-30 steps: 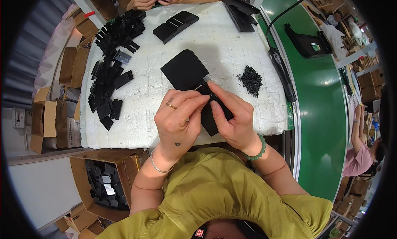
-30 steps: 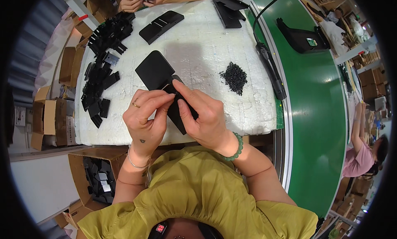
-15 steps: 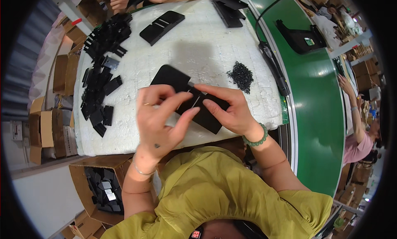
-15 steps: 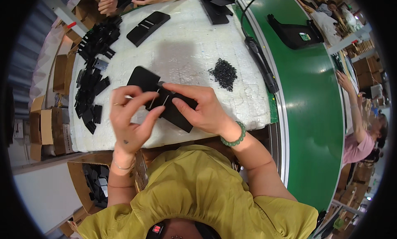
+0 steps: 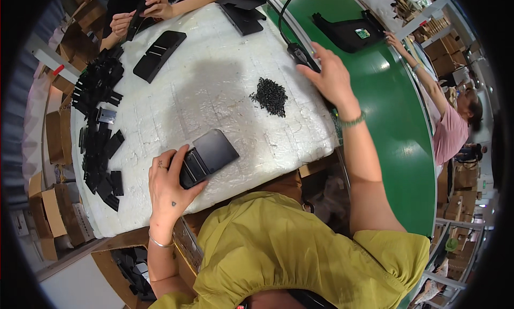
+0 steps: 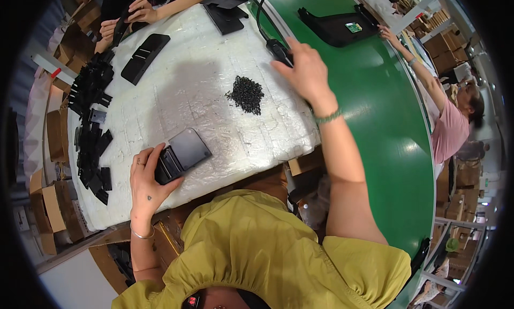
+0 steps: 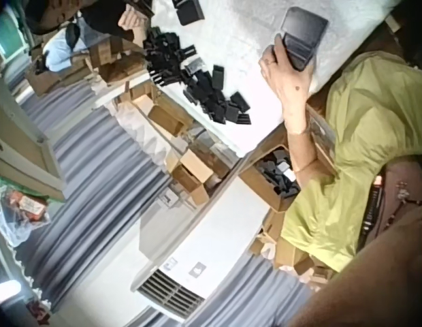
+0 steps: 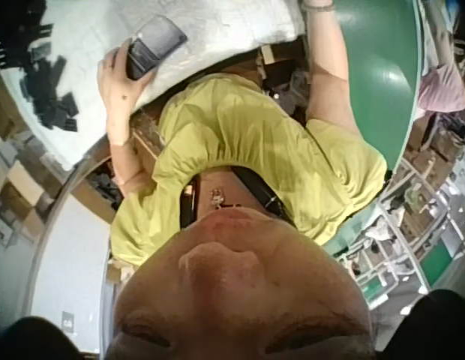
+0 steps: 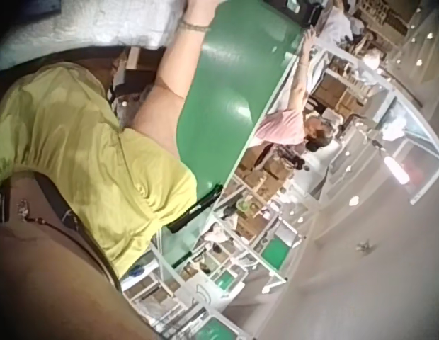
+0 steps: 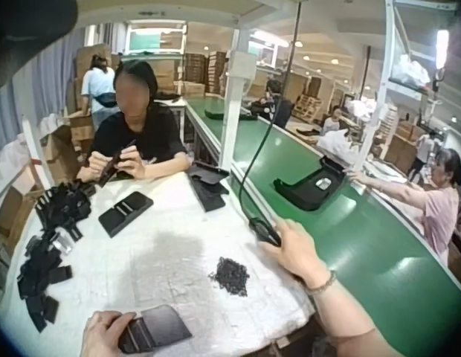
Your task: The person assembles plastic housings by fitting plastic components together and driving screws into them using an electric screwdriver. The person then puts on a wearable neck device before continuing to assemble housings with the electric screwdriver.
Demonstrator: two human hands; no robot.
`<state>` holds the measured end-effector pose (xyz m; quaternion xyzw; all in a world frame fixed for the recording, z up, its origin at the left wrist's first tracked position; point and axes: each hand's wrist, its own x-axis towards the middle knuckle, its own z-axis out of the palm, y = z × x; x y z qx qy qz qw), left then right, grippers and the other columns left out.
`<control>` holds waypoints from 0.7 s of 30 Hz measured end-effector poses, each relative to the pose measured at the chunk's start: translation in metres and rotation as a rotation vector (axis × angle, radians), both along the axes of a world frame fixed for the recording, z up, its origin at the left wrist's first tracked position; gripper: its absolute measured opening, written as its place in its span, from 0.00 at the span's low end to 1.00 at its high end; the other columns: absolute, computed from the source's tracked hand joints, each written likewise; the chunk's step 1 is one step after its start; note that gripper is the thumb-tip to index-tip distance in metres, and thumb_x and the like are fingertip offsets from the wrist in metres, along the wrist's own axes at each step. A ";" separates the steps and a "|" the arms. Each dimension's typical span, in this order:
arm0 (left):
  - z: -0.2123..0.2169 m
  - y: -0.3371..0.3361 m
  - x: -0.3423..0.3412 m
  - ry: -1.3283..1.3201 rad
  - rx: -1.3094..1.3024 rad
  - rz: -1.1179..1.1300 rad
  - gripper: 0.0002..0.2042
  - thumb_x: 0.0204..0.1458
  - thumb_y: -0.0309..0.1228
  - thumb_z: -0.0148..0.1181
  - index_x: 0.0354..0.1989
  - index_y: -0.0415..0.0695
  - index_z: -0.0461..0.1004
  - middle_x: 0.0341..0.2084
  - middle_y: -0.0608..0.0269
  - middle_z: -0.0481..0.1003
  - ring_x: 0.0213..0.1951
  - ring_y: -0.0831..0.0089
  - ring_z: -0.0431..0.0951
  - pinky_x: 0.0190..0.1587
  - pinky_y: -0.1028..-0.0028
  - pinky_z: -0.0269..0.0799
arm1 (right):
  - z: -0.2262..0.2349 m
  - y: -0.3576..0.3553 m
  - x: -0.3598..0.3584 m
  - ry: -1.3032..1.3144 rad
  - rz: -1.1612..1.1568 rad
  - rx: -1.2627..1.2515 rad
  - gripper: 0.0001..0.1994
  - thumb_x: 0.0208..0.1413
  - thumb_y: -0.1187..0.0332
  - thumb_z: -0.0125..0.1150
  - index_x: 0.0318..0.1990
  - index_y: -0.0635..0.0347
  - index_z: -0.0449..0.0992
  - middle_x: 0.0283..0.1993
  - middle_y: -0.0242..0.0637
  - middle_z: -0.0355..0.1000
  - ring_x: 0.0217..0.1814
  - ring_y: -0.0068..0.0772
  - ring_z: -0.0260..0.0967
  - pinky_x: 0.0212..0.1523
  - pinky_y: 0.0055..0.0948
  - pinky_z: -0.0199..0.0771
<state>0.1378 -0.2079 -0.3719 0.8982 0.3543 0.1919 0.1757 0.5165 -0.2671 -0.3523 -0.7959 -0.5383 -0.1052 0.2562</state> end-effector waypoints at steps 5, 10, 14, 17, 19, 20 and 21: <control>0.007 -0.006 0.007 -0.052 -0.032 0.042 0.38 0.25 0.32 0.73 0.54 0.44 0.67 0.46 0.53 0.68 0.52 0.55 0.63 0.55 0.61 0.59 | -0.035 0.004 0.054 0.178 -0.120 -0.380 0.29 0.42 0.54 0.65 0.50 0.65 0.71 0.41 0.49 0.74 0.40 0.41 0.73 0.45 0.34 0.71; -0.010 0.006 -0.008 -0.008 -0.131 -0.023 0.38 0.25 0.33 0.73 0.53 0.44 0.69 0.53 0.53 0.64 0.51 0.55 0.65 0.56 0.62 0.57 | -0.006 -0.009 0.041 0.695 0.138 0.010 0.27 0.39 0.66 0.67 0.48 0.67 0.69 0.37 0.37 0.71 0.36 0.28 0.69 0.39 0.25 0.69; -0.008 0.006 -0.004 -0.050 -0.147 -0.148 0.35 0.26 0.33 0.73 0.52 0.45 0.70 0.55 0.53 0.63 0.49 0.55 0.66 0.54 0.63 0.60 | 0.053 -0.022 -0.019 1.319 0.708 0.485 0.25 0.44 0.75 0.57 0.53 0.59 0.60 0.31 0.36 0.65 0.30 0.28 0.65 0.36 0.31 0.68; -0.010 0.007 0.011 -0.081 -0.130 -0.216 0.34 0.27 0.33 0.72 0.52 0.47 0.71 0.53 0.53 0.64 0.46 0.55 0.67 0.51 0.63 0.62 | 0.048 -0.006 -0.041 1.492 0.976 0.566 0.23 0.48 0.73 0.54 0.54 0.56 0.59 0.24 0.34 0.61 0.24 0.25 0.61 0.33 0.30 0.65; -0.011 0.008 0.015 -0.068 -0.130 -0.252 0.34 0.27 0.33 0.72 0.52 0.47 0.71 0.53 0.53 0.64 0.46 0.55 0.67 0.51 0.62 0.63 | 0.047 0.008 -0.065 1.441 0.842 0.662 0.19 0.48 0.73 0.55 0.49 0.60 0.61 0.20 0.32 0.59 0.20 0.23 0.58 0.29 0.28 0.64; -0.011 0.008 0.015 -0.068 -0.129 -0.252 0.34 0.27 0.33 0.72 0.52 0.47 0.71 0.53 0.53 0.64 0.46 0.55 0.67 0.51 0.62 0.63 | 0.045 0.014 -0.073 1.391 0.763 0.699 0.18 0.47 0.75 0.55 0.47 0.62 0.62 0.20 0.32 0.60 0.19 0.24 0.59 0.27 0.28 0.64; -0.011 0.009 0.012 -0.059 -0.143 -0.245 0.35 0.27 0.34 0.72 0.52 0.47 0.71 0.53 0.52 0.64 0.46 0.55 0.67 0.51 0.62 0.63 | 0.043 0.020 -0.080 1.341 0.683 0.738 0.16 0.46 0.76 0.56 0.44 0.63 0.63 0.21 0.33 0.61 0.18 0.24 0.59 0.26 0.28 0.64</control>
